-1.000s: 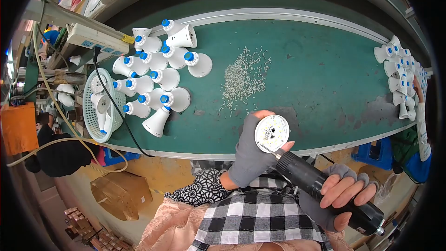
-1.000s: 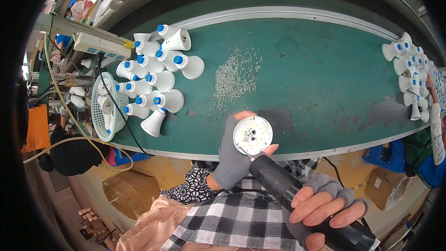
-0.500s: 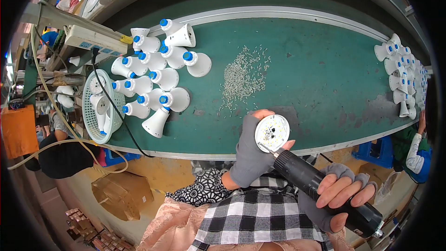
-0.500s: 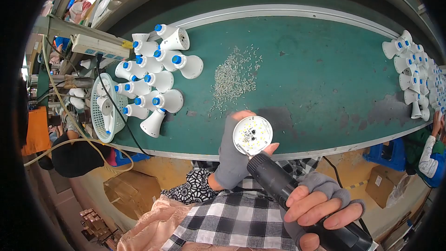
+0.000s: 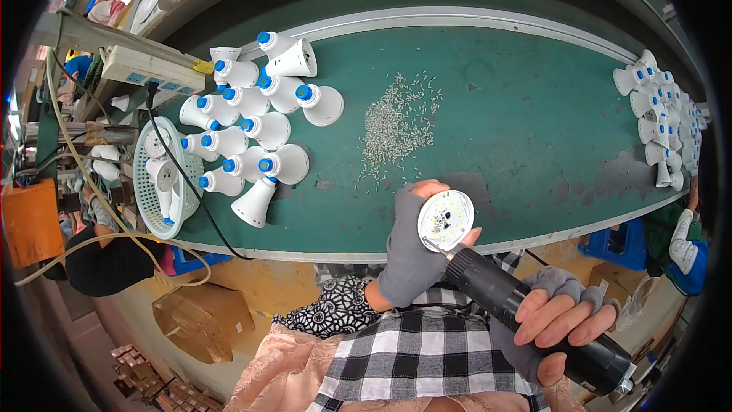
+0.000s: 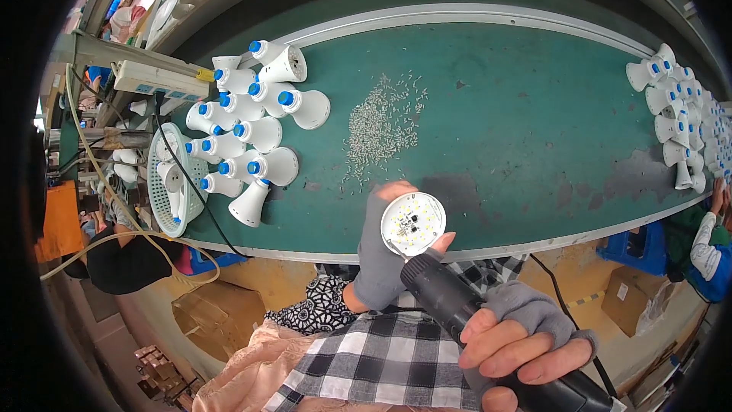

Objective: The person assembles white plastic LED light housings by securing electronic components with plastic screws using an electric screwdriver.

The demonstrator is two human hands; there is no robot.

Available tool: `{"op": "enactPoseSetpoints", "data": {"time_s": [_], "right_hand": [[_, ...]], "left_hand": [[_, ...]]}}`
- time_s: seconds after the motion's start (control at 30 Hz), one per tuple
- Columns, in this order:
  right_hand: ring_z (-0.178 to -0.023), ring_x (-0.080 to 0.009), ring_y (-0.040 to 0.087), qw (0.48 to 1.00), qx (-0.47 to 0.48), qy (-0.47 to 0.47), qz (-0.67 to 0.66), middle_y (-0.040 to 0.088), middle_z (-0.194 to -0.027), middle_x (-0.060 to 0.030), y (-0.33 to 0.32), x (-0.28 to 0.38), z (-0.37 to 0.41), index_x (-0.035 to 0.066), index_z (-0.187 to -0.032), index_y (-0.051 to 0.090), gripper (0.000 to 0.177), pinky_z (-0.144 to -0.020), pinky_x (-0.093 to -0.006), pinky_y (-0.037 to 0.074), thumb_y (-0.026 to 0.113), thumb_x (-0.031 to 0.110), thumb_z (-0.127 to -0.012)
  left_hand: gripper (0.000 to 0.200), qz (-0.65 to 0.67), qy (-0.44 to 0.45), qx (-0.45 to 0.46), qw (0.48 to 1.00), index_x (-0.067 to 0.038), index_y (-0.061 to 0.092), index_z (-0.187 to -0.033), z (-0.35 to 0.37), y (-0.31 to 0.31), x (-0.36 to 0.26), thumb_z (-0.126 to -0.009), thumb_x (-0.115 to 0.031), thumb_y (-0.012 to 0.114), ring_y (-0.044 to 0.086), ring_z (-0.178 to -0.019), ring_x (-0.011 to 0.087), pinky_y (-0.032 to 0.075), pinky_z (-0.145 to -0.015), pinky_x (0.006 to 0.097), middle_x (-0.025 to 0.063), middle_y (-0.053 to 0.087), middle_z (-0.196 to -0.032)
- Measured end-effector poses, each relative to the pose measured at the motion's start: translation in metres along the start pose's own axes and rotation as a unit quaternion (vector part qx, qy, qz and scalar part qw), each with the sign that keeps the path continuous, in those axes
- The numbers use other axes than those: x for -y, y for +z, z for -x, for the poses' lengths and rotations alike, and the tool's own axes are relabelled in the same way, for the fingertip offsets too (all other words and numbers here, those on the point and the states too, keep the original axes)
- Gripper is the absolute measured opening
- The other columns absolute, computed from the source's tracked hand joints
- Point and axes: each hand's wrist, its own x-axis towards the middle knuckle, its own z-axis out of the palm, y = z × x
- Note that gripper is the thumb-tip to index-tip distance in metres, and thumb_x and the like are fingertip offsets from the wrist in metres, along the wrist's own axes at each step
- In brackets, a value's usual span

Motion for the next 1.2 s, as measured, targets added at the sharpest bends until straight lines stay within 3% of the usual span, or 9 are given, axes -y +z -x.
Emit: {"op": "enactPoseSetpoints", "data": {"time_s": [0.13, 0.33, 0.43, 0.53, 0.67, 0.8, 0.9, 1.0, 1.2], "right_hand": [[-0.056, -0.0206, 0.060, 0.993, 0.094, -0.030, -0.061, 0.054, -0.070, -0.0060, -0.009, -0.013, -0.007, 0.012, -0.097, 0.034, 0.047, -0.064, -0.0387, 0.052, 0.078, 0.013, -0.079], [-0.055, -0.0207, 0.060, 0.999, 0.051, -0.012, -0.007, 0.053, -0.068, -0.0051, -0.003, -0.002, -0.003, 0.011, -0.096, 0.036, 0.045, -0.061, -0.0372, 0.051, 0.078, 0.013, -0.079], [-0.056, -0.0205, 0.061, 0.993, 0.100, -0.032, -0.046, 0.054, -0.069, -0.0056, -0.004, -0.008, -0.010, 0.011, -0.096, 0.036, 0.045, -0.059, -0.0370, 0.051, 0.078, 0.014, -0.079], [-0.054, -0.0188, 0.062, 0.999, 0.041, -0.013, -0.006, 0.056, -0.068, -0.0049, 0.002, -0.002, -0.005, 0.012, -0.095, 0.037, 0.045, -0.058, -0.0348, 0.052, 0.079, 0.014, -0.078], [-0.052, -0.0168, 0.063, 0.991, 0.126, -0.030, 0.012, 0.059, -0.067, -0.0042, 0.005, -0.012, -0.023, 0.012, -0.093, 0.038, 0.044, -0.057, -0.0321, 0.053, 0.079, 0.015, -0.077], [-0.052, -0.0176, 0.061, 0.980, 0.186, -0.037, -0.067, 0.057, -0.068, -0.0045, -0.002, -0.024, -0.043, 0.010, -0.094, 0.039, 0.039, -0.057, -0.0330, 0.053, 0.075, 0.011, -0.079], [-0.053, -0.0191, 0.061, 0.988, 0.041, -0.043, -0.144, 0.058, -0.073, -0.0068, -0.001, -0.024, -0.053, 0.009, -0.096, 0.042, 0.034, -0.056, -0.0338, 0.054, 0.071, 0.003, -0.079], [-0.057, -0.0125, 0.049, 0.985, -0.073, -0.061, -0.141, 0.044, -0.070, 0.0004, -0.017, -0.018, -0.071, 0.009, -0.095, 0.043, 0.023, -0.063, -0.0296, 0.045, 0.062, 0.016, -0.086], [-0.066, -0.0106, 0.042, 0.984, -0.098, -0.011, -0.146, 0.036, -0.075, 0.0001, -0.032, -0.036, -0.070, 0.006, -0.099, 0.046, 0.012, -0.068, -0.0293, 0.037, 0.051, 0.014, -0.092]], "left_hand": [[0.067, 0.015, -0.023, 0.014, 1.000, -0.004, 0.043, -0.121, 0.003, 0.003, 0.005, -0.069, -0.007, 0.085, 0.054, -0.098, 0.0137, 0.049, -0.084, 0.0260, 0.0092, 0.048, -0.116], [0.065, 0.058, -0.034, 0.017, 0.998, -0.004, 0.043, -0.119, 0.006, 0.004, 0.002, -0.070, -0.006, 0.085, 0.054, -0.097, 0.0124, 0.049, -0.082, 0.0259, 0.0085, 0.049, -0.114], [0.064, 0.046, -0.022, 0.014, 0.999, -0.004, 0.044, -0.119, 0.005, 0.004, 0.000, -0.070, -0.007, 0.085, 0.054, -0.097, 0.0128, 0.049, -0.082, 0.0263, 0.0086, 0.049, -0.114], [0.064, 0.023, -0.007, 0.016, 1.000, -0.004, 0.044, -0.119, 0.005, 0.005, 0.000, -0.069, -0.007, 0.085, 0.054, -0.098, 0.0136, 0.048, -0.083, 0.0265, 0.0090, 0.049, -0.114], [0.062, 0.019, -0.018, 0.012, 1.000, -0.004, 0.047, -0.119, 0.006, 0.007, 0.001, -0.071, -0.012, 0.085, 0.054, -0.103, 0.0245, 0.046, -0.088, 0.0343, 0.0134, 0.050, -0.113], [0.063, 0.026, -0.052, 0.065, 0.996, -0.005, 0.044, -0.119, 0.003, 0.004, -0.003, -0.071, -0.013, 0.084, 0.055, -0.107, 0.0210, 0.047, -0.089, 0.0332, 0.0109, 0.052, -0.113], [0.070, 0.117, -0.117, 0.147, 0.975, -0.007, 0.038, -0.122, -0.006, -0.006, -0.012, -0.070, -0.016, 0.084, 0.055, -0.110, 0.0156, 0.048, -0.091, 0.0311, 0.0080, 0.054, -0.115], [0.074, 0.137, -0.125, 0.157, 0.970, -0.008, 0.037, -0.123, -0.006, -0.018, -0.006, -0.069, -0.019, 0.085, 0.055, -0.110, 0.0150, 0.048, -0.092, 0.0309, 0.0075, 0.054, -0.115], [0.080, 0.201, -0.208, 0.160, 0.944, -0.007, 0.035, -0.130, -0.006, -0.028, -0.002, -0.068, -0.020, 0.085, 0.053, -0.113, 0.0156, 0.045, -0.095, 0.0314, 0.0088, 0.054, -0.118]]}}
